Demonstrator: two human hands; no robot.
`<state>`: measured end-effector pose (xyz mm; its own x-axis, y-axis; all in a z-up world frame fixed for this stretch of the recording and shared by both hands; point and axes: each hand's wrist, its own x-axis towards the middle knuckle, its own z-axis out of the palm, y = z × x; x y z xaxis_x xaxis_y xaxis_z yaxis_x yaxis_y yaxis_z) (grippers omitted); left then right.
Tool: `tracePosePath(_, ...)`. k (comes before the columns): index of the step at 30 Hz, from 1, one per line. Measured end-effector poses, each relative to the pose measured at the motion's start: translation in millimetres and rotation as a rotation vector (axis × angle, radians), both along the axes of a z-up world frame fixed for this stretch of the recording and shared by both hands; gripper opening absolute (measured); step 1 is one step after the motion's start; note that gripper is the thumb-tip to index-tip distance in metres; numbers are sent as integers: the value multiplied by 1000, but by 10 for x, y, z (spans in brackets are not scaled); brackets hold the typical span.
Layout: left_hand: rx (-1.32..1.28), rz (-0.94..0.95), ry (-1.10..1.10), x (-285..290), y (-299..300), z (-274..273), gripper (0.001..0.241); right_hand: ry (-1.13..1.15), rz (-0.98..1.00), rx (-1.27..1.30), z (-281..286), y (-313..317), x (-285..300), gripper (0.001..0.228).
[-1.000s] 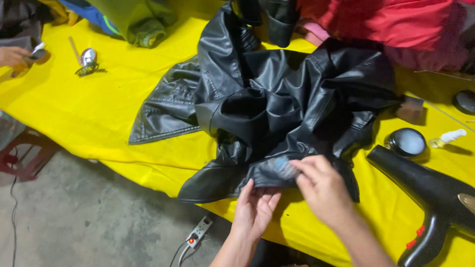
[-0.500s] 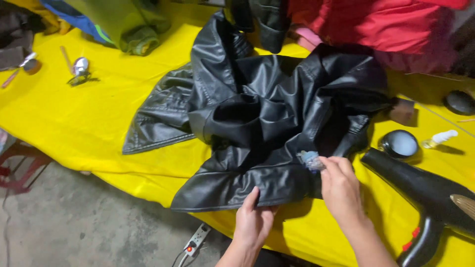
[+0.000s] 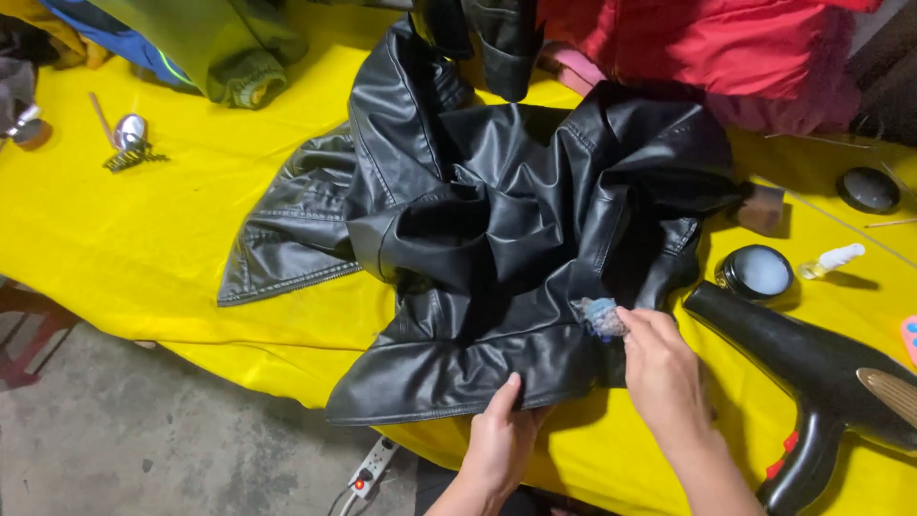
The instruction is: Cleaning and conditioning a black leather jacket using a hairdryer to warm the material and a sponge to apply treatment.
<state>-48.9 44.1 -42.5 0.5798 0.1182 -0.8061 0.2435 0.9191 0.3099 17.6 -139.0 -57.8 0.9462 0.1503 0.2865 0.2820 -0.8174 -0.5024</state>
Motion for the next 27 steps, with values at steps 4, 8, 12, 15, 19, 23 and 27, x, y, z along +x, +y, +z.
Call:
tracePosePath(4, 110, -113, 104, -4, -78, -260, 37, -121, 167, 90, 364, 388, -288, 33)
tracePosePath(8, 517, -642, -26, -108, -149, -434, 27, -99, 232, 15, 208, 395, -297, 35)
tracePosePath(12, 290, -588, 160, -97, -248, -169, 45, -36, -84, -150, 23, -334, -39, 32)
tracePosePath(15, 248, -606, 120, 43, -292, -88, 50, -114, -172, -11, -48, -883, -83, 36)
tracePosePath(19, 443, -1030, 102, 221, -373, 529, 71, -234, -179, 63, 358, -853, -203, 35)
tracePosePath(23, 145, -1020, -229, 309, -657, 69, 72, -253, -152, 173, 582, -696, -299, 33)
tracePosePath(27, -92, -783, -345, 292, -736, -532, 59, -116, -65, 95, 566, -244, -380, 31)
